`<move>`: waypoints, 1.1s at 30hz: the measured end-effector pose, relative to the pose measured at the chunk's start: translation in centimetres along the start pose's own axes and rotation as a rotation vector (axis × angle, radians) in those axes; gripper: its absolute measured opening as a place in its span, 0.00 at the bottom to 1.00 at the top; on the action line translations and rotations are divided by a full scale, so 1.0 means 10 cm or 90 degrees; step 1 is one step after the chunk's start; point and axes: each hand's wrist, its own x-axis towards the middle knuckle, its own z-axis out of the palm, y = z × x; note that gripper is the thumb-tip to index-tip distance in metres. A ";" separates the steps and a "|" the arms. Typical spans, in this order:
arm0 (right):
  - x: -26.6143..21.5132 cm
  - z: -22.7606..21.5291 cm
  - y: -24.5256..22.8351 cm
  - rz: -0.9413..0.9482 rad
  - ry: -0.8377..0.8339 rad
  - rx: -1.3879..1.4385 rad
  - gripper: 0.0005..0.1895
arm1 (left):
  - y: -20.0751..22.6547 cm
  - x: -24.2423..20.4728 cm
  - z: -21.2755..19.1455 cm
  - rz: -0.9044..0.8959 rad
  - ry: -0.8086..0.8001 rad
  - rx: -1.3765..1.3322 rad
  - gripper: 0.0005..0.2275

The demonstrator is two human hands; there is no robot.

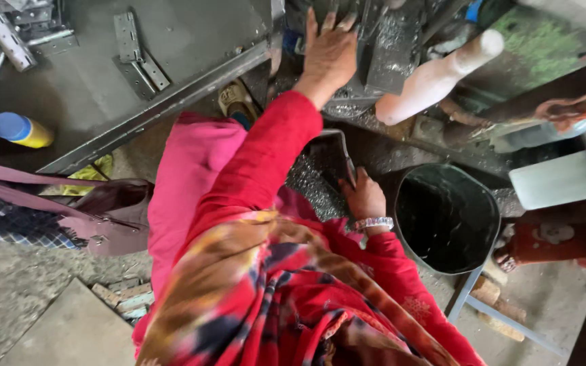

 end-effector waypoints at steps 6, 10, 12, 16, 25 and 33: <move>-0.17 -0.55 -0.34 -0.100 0.164 -0.136 0.29 | -0.96 -0.68 -0.76 -0.015 0.211 -0.072 0.05; 0.02 -1.05 -0.72 -0.122 0.250 -0.190 0.20 | -2.11 -1.13 -1.01 -0.406 0.170 0.332 0.18; 0.09 -1.24 -0.89 -0.102 0.281 -0.205 0.18 | -2.43 -1.20 -0.89 -0.534 0.165 0.437 0.25; 0.09 -1.38 -1.11 -0.113 0.330 -0.202 0.14 | -2.73 -1.19 -0.60 -0.528 -0.002 0.232 0.17; 0.05 -1.32 -1.16 -0.104 0.349 -0.209 0.10 | -2.19 -0.88 -0.36 -0.261 0.196 0.102 0.26; 0.07 -1.27 -1.13 -0.113 0.369 -0.227 0.10 | -2.23 -0.87 -0.41 -0.305 0.183 0.102 0.24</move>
